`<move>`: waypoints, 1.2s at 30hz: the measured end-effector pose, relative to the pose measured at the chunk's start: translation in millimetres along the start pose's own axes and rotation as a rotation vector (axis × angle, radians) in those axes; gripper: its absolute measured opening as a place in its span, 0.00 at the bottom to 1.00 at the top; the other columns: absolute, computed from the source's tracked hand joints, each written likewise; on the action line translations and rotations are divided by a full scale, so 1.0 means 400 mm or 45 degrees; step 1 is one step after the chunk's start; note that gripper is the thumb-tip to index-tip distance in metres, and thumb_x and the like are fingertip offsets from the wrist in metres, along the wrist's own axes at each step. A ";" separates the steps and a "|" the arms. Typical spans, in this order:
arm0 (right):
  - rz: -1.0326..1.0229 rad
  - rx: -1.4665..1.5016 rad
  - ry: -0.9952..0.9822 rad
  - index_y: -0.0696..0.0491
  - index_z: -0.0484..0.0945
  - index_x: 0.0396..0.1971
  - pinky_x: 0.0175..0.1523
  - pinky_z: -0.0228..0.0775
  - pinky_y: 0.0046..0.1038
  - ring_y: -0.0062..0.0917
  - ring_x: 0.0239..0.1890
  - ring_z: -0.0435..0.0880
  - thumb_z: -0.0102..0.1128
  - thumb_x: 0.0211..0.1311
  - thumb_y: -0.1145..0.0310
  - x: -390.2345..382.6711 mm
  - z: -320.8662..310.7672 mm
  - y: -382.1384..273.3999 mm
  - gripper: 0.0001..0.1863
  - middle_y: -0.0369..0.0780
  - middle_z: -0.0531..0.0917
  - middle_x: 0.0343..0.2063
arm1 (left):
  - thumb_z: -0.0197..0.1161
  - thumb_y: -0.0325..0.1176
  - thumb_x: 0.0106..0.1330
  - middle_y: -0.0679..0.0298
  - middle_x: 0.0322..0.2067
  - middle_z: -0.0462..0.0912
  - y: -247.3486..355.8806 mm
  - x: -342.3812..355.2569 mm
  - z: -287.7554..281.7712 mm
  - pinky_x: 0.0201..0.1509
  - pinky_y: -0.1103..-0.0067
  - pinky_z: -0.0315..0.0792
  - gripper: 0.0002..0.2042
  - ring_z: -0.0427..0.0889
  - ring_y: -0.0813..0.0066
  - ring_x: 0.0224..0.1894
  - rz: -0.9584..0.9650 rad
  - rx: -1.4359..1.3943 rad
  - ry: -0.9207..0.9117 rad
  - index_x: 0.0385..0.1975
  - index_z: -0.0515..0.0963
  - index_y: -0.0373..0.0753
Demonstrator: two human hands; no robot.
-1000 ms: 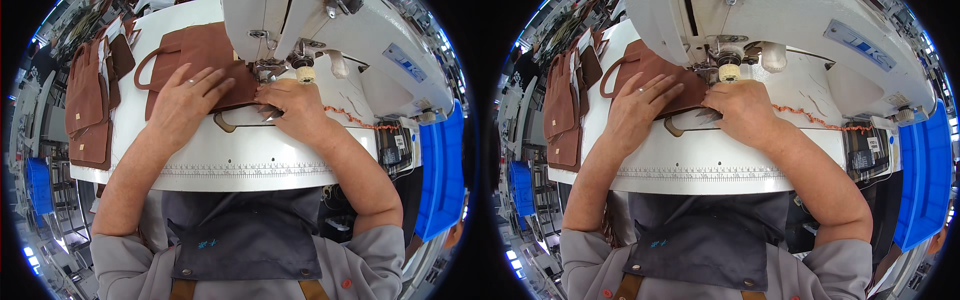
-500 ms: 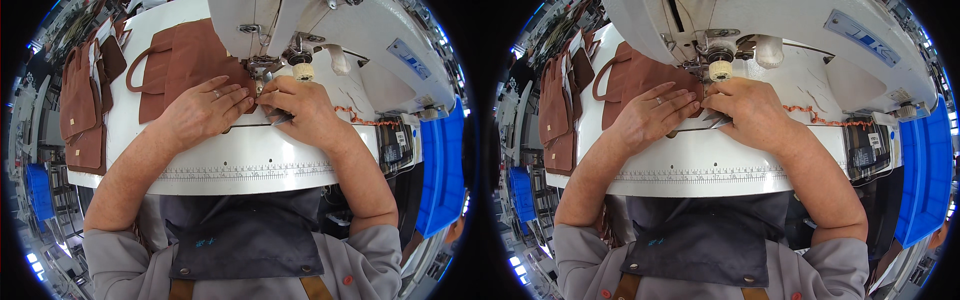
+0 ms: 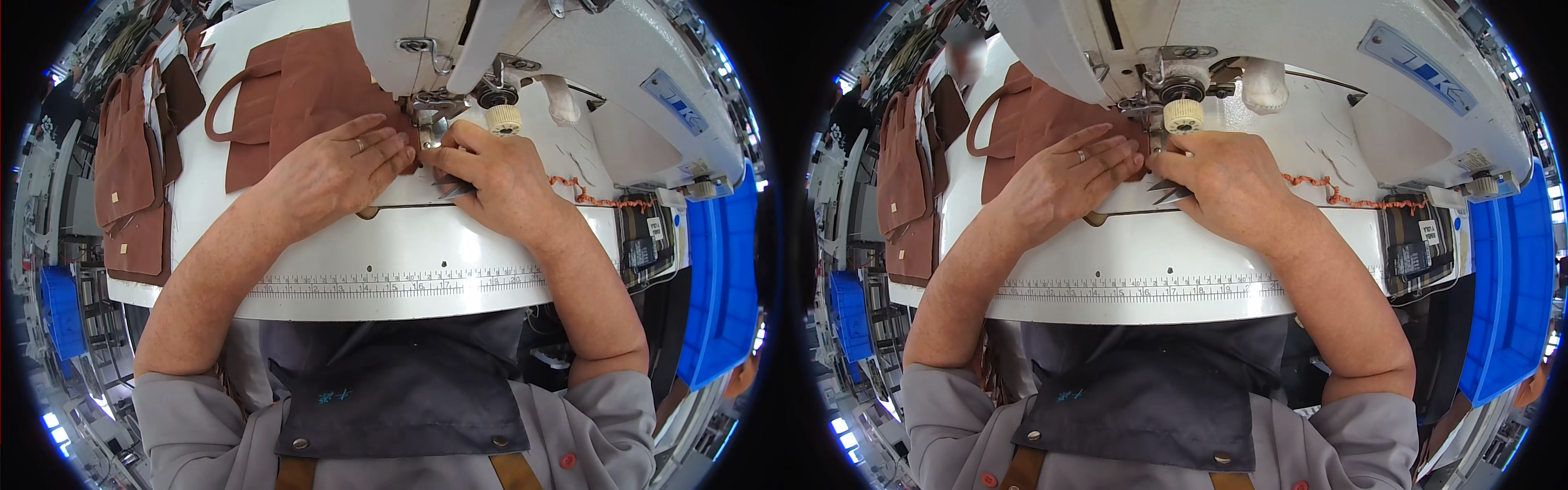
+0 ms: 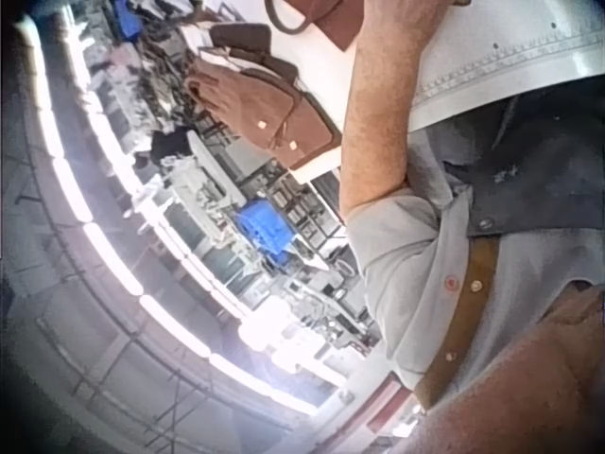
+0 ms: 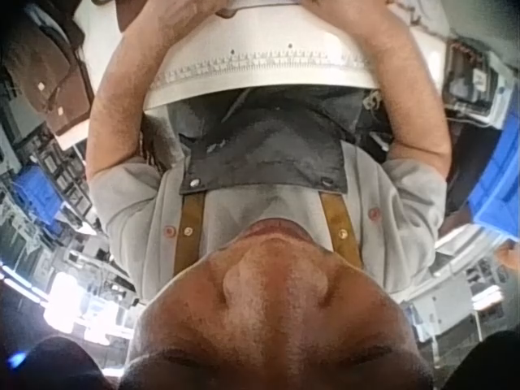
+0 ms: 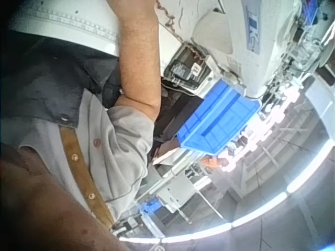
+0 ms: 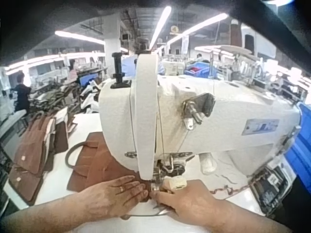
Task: The recorder is using an industrial sewing machine to sew leather components of a handbag.
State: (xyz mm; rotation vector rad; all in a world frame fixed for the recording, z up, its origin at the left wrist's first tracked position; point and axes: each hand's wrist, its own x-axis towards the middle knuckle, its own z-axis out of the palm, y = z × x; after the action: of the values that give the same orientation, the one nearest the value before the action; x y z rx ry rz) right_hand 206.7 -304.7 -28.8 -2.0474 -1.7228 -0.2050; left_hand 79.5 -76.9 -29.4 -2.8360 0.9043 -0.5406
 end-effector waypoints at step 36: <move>0.215 -0.152 -0.085 0.43 0.83 0.57 0.39 0.79 0.38 0.35 0.37 0.87 0.73 0.50 0.69 0.009 0.007 -0.019 0.29 0.38 0.86 0.33 | 0.57 0.29 0.64 0.52 0.58 0.83 0.008 0.015 0.014 0.72 0.67 0.71 0.24 0.82 0.62 0.61 -0.220 0.168 -0.074 0.62 0.76 0.30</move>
State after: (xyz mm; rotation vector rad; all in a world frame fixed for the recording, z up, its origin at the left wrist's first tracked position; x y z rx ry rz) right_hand 199.8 -299.2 -28.0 -2.2976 -1.6002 -0.1915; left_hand 84.4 -83.2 -33.7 -2.8082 0.5934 -0.5133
